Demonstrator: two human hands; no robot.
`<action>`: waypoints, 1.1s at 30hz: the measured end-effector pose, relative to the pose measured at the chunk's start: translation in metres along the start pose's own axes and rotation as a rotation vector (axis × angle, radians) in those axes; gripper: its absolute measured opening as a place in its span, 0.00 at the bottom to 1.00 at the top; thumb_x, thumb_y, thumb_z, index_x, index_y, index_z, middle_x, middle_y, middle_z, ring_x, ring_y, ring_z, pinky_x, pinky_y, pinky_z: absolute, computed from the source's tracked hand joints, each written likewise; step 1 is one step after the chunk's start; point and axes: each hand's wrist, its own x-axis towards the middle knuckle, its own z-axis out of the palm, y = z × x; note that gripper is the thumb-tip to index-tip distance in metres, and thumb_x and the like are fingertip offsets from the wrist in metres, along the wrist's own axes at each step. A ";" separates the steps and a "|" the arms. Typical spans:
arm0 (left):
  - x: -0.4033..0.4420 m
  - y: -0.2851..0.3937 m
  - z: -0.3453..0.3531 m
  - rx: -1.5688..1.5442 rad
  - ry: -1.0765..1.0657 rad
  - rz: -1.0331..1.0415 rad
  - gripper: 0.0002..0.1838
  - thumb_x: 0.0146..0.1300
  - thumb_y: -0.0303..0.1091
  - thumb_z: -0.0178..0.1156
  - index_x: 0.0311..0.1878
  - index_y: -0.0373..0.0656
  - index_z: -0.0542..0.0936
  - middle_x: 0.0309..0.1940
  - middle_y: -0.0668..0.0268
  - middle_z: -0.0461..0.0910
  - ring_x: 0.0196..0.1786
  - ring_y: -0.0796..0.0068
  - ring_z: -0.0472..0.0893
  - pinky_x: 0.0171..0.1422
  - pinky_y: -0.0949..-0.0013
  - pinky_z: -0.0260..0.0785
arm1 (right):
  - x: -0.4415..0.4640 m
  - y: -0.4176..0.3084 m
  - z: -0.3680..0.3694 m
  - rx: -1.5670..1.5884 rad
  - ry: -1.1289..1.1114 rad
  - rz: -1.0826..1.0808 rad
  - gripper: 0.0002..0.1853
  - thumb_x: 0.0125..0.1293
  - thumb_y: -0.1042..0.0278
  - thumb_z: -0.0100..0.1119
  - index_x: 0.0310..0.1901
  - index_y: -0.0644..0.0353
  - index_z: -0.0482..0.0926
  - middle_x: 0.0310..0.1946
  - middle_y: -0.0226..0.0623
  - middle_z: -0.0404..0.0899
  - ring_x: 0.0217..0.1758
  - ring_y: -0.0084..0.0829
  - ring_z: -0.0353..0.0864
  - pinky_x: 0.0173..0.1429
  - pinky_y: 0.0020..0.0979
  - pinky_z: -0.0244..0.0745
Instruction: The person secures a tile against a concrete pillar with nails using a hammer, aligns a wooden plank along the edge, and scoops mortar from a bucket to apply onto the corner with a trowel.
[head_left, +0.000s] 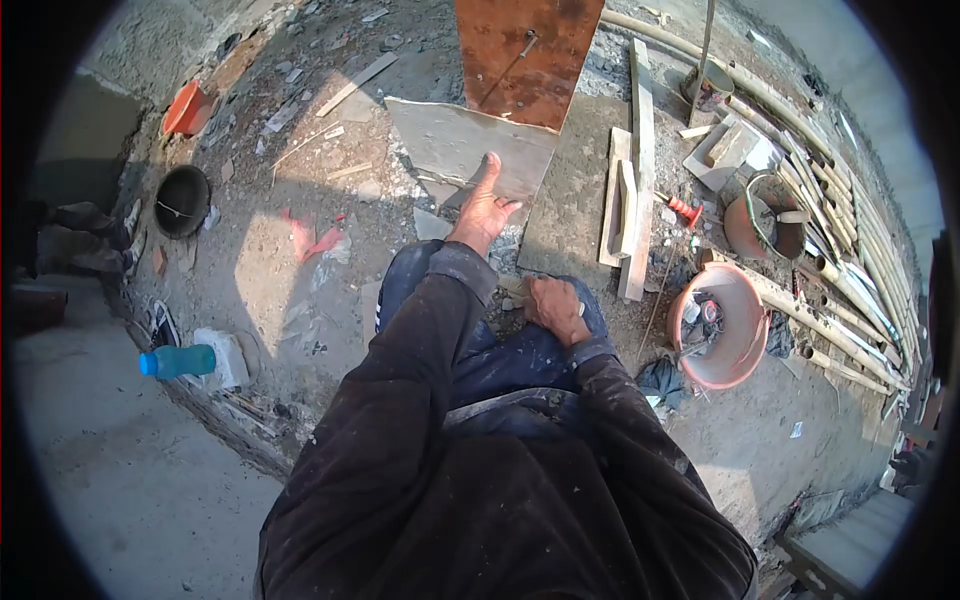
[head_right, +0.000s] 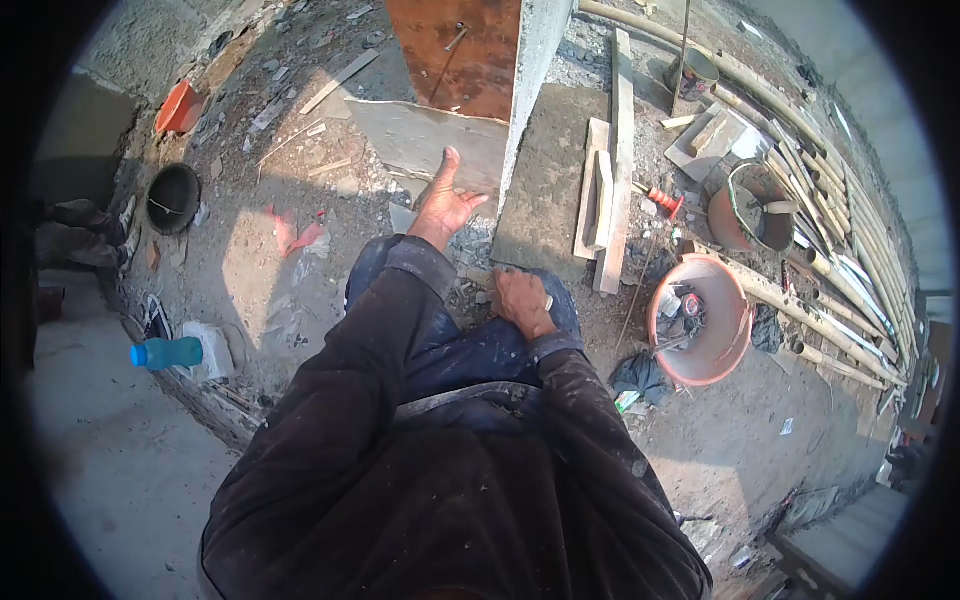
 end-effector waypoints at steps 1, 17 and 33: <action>0.000 -0.001 0.001 -0.007 -0.006 -0.020 0.76 0.44 0.64 0.85 0.88 0.57 0.44 0.86 0.48 0.29 0.86 0.36 0.42 0.85 0.31 0.47 | 0.002 0.000 0.002 0.014 -0.004 0.025 0.18 0.61 0.58 0.67 0.51 0.54 0.81 0.38 0.45 0.88 0.43 0.52 0.90 0.45 0.51 0.83; 0.012 -0.004 -0.007 0.071 0.116 0.044 0.66 0.45 0.64 0.86 0.83 0.52 0.61 0.86 0.52 0.42 0.84 0.38 0.47 0.82 0.37 0.56 | 0.007 -0.015 -0.017 -0.172 -0.058 -0.035 0.21 0.61 0.56 0.67 0.53 0.56 0.83 0.49 0.54 0.83 0.52 0.55 0.86 0.58 0.51 0.79; 0.008 0.000 -0.018 0.104 0.016 0.050 0.65 0.47 0.62 0.86 0.82 0.46 0.59 0.83 0.51 0.49 0.83 0.40 0.55 0.79 0.41 0.62 | -0.045 0.215 0.018 0.380 0.203 0.781 0.56 0.58 0.59 0.72 0.81 0.72 0.49 0.65 0.73 0.74 0.64 0.68 0.79 0.68 0.52 0.76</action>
